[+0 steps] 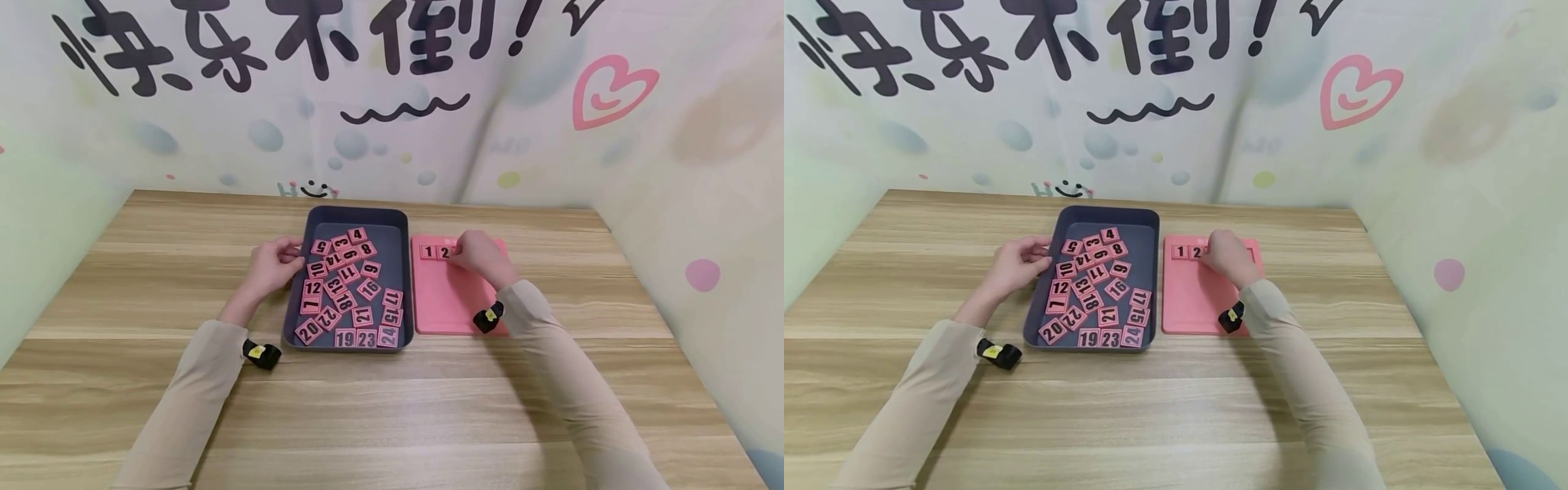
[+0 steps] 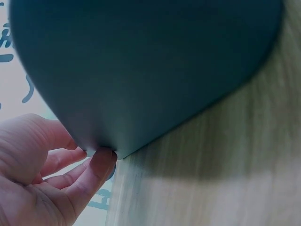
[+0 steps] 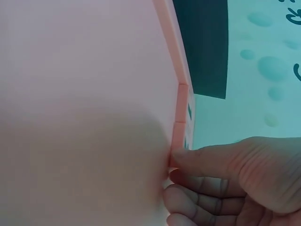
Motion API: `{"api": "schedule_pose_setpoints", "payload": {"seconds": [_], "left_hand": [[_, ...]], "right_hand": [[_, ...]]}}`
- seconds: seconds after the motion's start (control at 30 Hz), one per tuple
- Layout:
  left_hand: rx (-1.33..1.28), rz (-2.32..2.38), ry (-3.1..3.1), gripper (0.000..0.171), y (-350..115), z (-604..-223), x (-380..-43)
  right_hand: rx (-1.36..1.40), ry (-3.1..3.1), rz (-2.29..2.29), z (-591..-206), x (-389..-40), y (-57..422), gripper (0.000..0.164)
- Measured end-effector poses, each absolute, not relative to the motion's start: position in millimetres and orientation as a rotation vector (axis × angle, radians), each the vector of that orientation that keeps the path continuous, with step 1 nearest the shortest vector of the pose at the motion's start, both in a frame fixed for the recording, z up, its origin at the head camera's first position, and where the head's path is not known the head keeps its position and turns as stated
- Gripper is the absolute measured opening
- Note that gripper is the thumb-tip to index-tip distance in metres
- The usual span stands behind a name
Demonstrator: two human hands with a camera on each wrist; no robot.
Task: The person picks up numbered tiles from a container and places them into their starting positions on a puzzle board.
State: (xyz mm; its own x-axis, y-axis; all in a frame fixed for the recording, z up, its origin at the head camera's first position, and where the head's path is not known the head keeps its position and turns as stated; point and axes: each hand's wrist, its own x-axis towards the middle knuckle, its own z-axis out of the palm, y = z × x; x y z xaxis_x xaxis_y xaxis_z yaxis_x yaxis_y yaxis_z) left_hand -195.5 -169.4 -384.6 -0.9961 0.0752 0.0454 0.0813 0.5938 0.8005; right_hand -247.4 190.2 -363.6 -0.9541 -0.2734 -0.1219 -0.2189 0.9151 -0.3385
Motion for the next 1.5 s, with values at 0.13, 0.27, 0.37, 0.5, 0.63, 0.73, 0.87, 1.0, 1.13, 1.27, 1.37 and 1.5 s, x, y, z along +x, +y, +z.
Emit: {"api": "schedule_pose_setpoints", "payload": {"seconds": [0.13, 0.27, 0.37, 0.5, 0.63, 0.73, 0.87, 1.0, 1.13, 1.27, 1.37, 1.5], "left_hand": [[-0.139, -1.406, -2.796, 0.037, -170, -385, -195], [-0.146, -1.407, -2.789, 0.037, -171, -385, -195], [-0.147, -1.408, -2.792, 0.037, -171, -385, -195], [-0.146, -1.404, -2.801, 0.038, -171, -385, -196], [-0.150, -1.400, -2.808, 0.038, -170, -385, -197], [-0.146, -1.405, -2.810, 0.038, -170, -385, -197], [-0.136, -1.410, -2.804, 0.038, -170, -385, -197], [-0.133, -1.409, -2.800, 0.038, -171, -385, -197], [-0.130, -1.417, -2.803, 0.038, -171, -385, -197], [-0.129, -1.426, -2.802, 0.038, -171, -385, -196], [-0.132, -1.423, -2.800, 0.038, -171, -385, -196], [-0.134, -1.419, -2.797, 0.038, -171, -385, -196]], "right_hand": [[-0.364, 2.929, -0.474, -367, -250, 187, 0.045], [-0.342, 2.932, -0.462, -371, -253, 186, 0.042], [-0.336, 2.926, -0.488, -372, -254, 187, 0.042], [-0.372, 2.909, -0.566, -369, -252, 190, 0.041], [-0.366, 2.916, -0.615, -360, -251, 188, 0.030], [-0.329, 2.945, -0.618, -351, -252, 180, 0.017], [-0.368, 2.957, -0.704, -341, -255, 165, 0.019], [-0.382, 2.914, -0.854, -335, -258, 145, 0.022], [-0.415, 2.860, -0.944, -333, -262, 122, 0.022], [-0.520, 2.785, -0.973, -332, -267, 102, 0.026], [-0.583, 2.736, -0.990, -332, -271, 87, 0.027], [-0.649, 2.673, -1.044, -339, -276, 69, 0.026]]}}
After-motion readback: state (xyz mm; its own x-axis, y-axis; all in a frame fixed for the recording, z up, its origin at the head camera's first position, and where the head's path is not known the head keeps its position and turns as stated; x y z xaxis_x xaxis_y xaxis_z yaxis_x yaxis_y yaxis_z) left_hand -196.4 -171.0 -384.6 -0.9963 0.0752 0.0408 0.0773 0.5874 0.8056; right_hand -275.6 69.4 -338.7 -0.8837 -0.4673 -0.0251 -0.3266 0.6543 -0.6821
